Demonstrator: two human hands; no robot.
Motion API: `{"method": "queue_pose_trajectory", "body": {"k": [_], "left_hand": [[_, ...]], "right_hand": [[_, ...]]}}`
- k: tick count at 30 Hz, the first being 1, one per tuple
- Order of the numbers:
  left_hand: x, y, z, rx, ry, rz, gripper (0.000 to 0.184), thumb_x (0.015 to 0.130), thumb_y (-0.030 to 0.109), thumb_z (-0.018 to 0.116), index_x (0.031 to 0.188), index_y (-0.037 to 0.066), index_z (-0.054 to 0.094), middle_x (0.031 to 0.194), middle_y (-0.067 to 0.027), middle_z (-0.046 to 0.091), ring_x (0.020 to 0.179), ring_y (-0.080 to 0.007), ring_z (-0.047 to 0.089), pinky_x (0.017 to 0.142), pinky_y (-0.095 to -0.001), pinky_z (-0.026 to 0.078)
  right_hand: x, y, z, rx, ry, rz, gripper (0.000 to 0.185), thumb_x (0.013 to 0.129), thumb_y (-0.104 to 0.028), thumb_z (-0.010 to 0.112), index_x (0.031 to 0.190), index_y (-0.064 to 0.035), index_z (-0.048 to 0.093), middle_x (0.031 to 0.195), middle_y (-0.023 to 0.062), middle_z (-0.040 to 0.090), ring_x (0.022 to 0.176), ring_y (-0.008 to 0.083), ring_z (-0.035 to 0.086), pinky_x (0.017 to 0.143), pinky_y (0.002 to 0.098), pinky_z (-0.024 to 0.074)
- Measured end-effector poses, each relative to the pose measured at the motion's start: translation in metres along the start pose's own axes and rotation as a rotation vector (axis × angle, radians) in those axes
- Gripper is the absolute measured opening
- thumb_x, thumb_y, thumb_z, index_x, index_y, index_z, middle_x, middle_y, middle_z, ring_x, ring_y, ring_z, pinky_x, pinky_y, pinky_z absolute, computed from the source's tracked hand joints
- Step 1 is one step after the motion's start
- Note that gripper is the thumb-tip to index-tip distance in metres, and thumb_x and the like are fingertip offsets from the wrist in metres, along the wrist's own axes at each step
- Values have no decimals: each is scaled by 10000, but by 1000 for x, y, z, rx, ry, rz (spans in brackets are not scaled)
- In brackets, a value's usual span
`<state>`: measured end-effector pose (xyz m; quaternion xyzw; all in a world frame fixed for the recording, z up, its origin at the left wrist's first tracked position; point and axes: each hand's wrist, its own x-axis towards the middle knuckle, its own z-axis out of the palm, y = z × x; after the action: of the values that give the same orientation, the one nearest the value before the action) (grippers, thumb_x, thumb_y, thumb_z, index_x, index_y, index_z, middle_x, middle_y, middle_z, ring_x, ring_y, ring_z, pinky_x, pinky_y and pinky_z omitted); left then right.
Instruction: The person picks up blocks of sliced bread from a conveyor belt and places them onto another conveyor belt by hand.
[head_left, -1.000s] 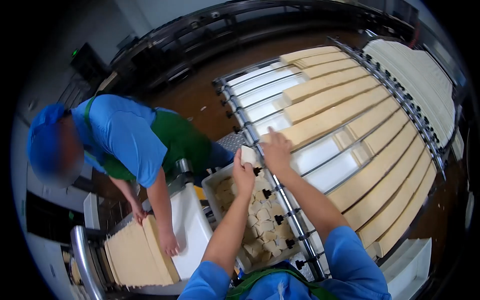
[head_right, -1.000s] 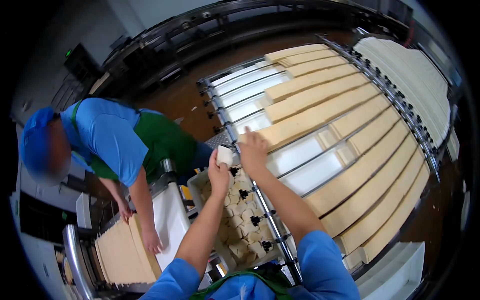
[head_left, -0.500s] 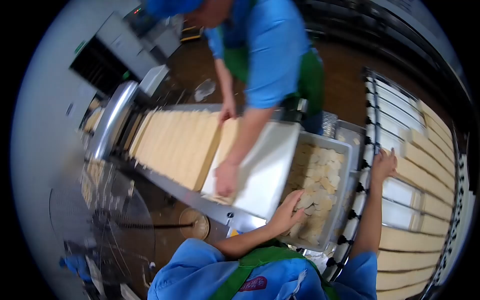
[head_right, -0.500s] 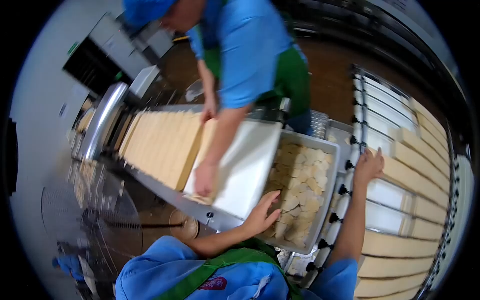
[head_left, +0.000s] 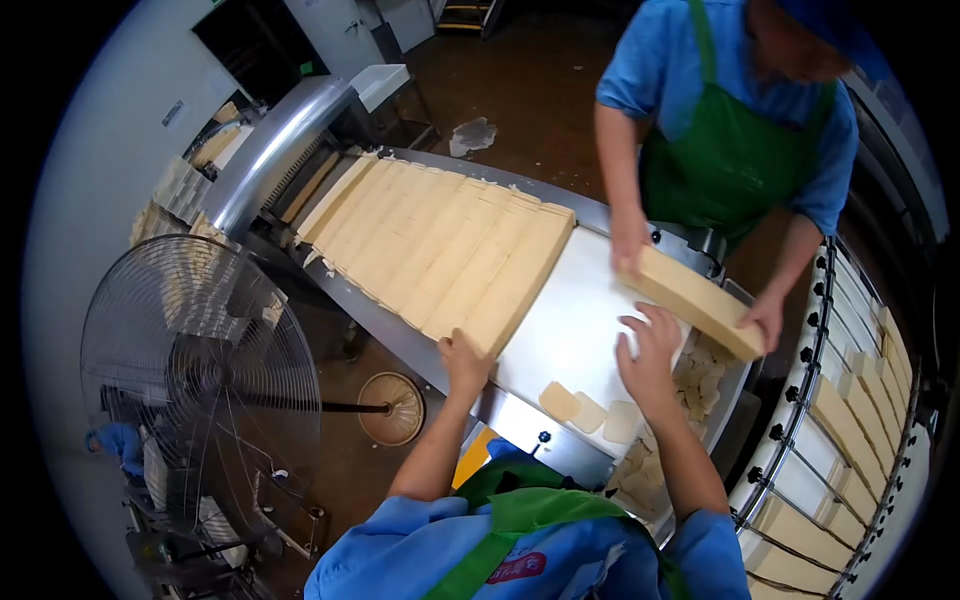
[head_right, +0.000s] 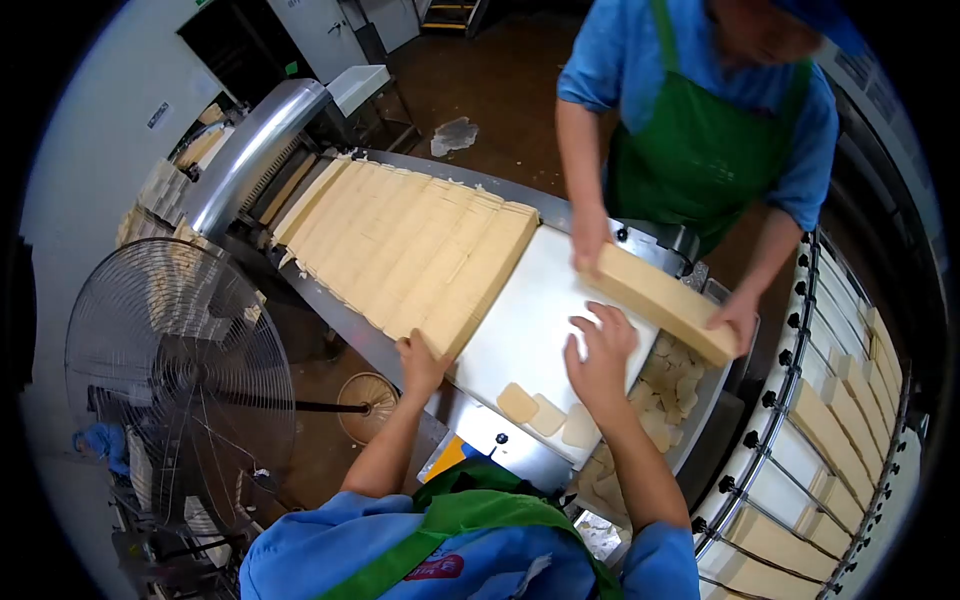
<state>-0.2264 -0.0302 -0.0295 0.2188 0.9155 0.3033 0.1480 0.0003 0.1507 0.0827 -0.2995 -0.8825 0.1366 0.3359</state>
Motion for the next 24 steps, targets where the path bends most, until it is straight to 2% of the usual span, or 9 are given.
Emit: {"method": "queue_pose_trajectory", "body": {"k": [2,7,9,13,16,18,20,22,24], "left_hand": [[1,5,8,22,36,69,817,648,167,800,1281,-34,324,1218,-289,339,1097,-460,415,960,-476,377],[-1,20,-11,-55,-91,142,833,653,230,810,1276,-38,326,1174,-286,373,1073,-450,442,923,-457,413],[1,19,-12,-2,-137,160,865,666,261,802,1297,-58,304,1152,-277,406,1040,-443,474,903,-456,426],[4,17,-11,206,-174,228,912,722,388,742,1346,-66,256,1165,-263,430,1051,-399,506,853,-464,434],[8,14,-11,280,-135,335,944,746,407,718,1363,-89,204,1203,-288,408,1027,-403,533,810,-460,471],[8,20,-12,156,-331,175,942,747,393,718,1358,-108,204,1211,-306,396,944,-419,570,755,-458,508],[5,11,-2,167,-238,265,944,744,370,721,1361,-113,194,1204,-320,389,861,-439,589,701,-451,531],[5,10,1,171,-229,354,915,746,383,705,1357,-101,225,1153,-274,402,822,-391,591,668,-442,520],[5,19,-4,152,-458,294,882,747,342,703,1371,-66,232,1190,-310,382,908,-414,582,722,-458,519]], "right_hand": [[20,-11,47,-2,-76,-9,238,743,-114,642,978,-84,625,1217,125,495,1179,327,393,956,490,284],[80,-1,167,-142,-252,175,558,794,-229,634,1303,-76,464,1388,172,351,1197,339,380,969,477,285],[108,7,199,-269,-360,396,686,850,-385,569,1427,-113,317,1489,188,202,1212,342,374,969,467,307],[158,17,229,-328,-435,444,683,880,-534,471,1446,-191,298,1524,203,96,1275,362,333,971,476,366],[179,8,231,-237,-597,618,672,884,-543,465,1434,-188,312,1527,196,81,1328,375,279,1019,473,345],[178,9,226,-201,-612,667,695,859,-553,492,1421,-177,330,1510,205,149,1364,378,227,1058,482,306],[169,17,223,-228,-486,695,736,802,-516,576,1399,-146,353,1464,220,254,1367,383,218,1072,485,284],[152,32,206,-297,-418,758,803,716,-473,670,1395,-185,353,1449,238,261,1296,398,346,1015,462,380],[130,64,181,-243,-375,834,880,673,-400,724,1396,-92,331,1423,244,324,1343,371,291,1065,482,311]]}}
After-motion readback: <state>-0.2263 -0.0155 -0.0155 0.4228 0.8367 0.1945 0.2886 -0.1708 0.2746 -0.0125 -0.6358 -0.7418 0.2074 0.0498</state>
